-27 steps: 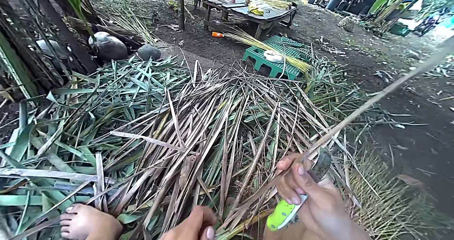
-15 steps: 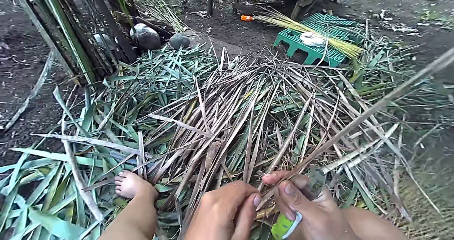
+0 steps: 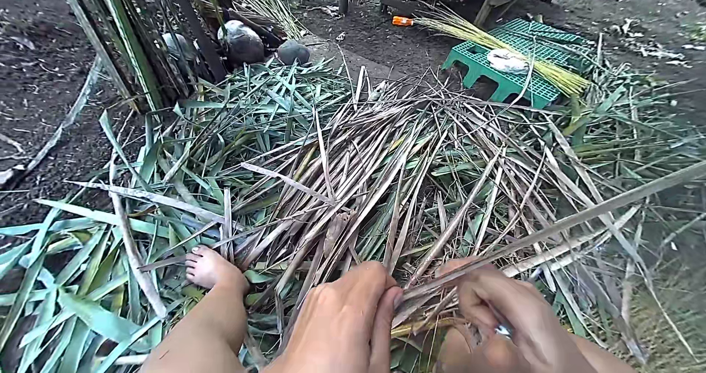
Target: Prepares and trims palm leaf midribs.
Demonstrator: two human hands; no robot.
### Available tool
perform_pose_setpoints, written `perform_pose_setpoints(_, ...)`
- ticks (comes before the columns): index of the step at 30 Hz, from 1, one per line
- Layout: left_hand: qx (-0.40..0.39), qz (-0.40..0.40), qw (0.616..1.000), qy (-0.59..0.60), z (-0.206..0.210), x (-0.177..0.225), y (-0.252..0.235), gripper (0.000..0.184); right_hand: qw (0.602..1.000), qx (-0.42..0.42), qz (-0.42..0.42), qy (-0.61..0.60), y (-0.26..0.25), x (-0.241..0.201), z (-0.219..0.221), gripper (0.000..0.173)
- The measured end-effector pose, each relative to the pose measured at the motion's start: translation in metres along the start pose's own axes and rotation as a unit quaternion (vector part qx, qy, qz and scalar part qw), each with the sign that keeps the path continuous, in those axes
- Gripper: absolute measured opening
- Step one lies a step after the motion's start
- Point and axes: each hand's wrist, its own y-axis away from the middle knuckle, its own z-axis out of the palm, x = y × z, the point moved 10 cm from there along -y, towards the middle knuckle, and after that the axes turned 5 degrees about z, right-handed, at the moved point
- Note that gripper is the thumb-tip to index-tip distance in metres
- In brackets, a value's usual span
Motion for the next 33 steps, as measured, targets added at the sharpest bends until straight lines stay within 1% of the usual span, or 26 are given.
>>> perform_pose_setpoints(1, 0.005, 0.003, 1.0, -0.026, -0.002, 0.0, 0.0, 0.022, 0.996, 0.021, -0.017, 0.09, 0.003, -0.007, -0.006, 0.07)
perform_pose_setpoints(2, 0.008, 0.008, 0.998, -0.054, -0.002, -0.001, 0.0, 0.022, 0.986, 0.045, -0.034, 0.16, 0.006, -0.012, -0.01, 0.07)
perform_pose_setpoints(4, 0.015, 0.029, 0.992, -0.123, -0.001, 0.001, 0.001, 0.022, 0.968, 0.086, -0.059, 0.23, 0.011, -0.021, -0.013, 0.062)
perform_pose_setpoints(5, 0.015, 0.042, 0.987, -0.154, 0.001, 0.002, 0.002, 0.022, 0.964, 0.087, -0.058, 0.245, 0.012, -0.023, -0.012, 0.06)
perform_pose_setpoints(9, -0.003, 0.077, 0.973, -0.22, 0.01, 0.011, 0.005, 0.024, 0.951, 0.023, -0.045, 0.306, 0.005, -0.016, 0.005, 0.069)
perform_pose_setpoints(13, -0.003, 0.086, 0.967, -0.24, 0.013, 0.013, 0.007, 0.025, 0.923, 0.007, -0.066, 0.38, 0.006, -0.016, 0.017, 0.068)
perform_pose_setpoints(16, -0.001, 0.094, 0.965, -0.246, 0.012, 0.015, 0.007, 0.024, 0.916, 0.017, -0.08, 0.393, 0.008, -0.017, 0.02, 0.067)
perform_pose_setpoints(24, 0.005, 0.137, 0.951, -0.279, 0.013, 0.025, 0.01, 0.023, 0.92, 0.007, -0.079, 0.383, 0.009, -0.015, 0.022, 0.066)
perform_pose_setpoints(28, 0.001, 0.177, 0.935, -0.306, 0.013, 0.035, 0.011, 0.023, 0.925, -0.001, -0.065, 0.375, 0.009, -0.014, 0.021, 0.064)
perform_pose_setpoints(33, -0.017, 0.183, 0.933, -0.311, 0.015, 0.039, 0.013, 0.024, 0.928, 0.015, -0.041, 0.37, 0.003, 0.001, 0.013, 0.056)
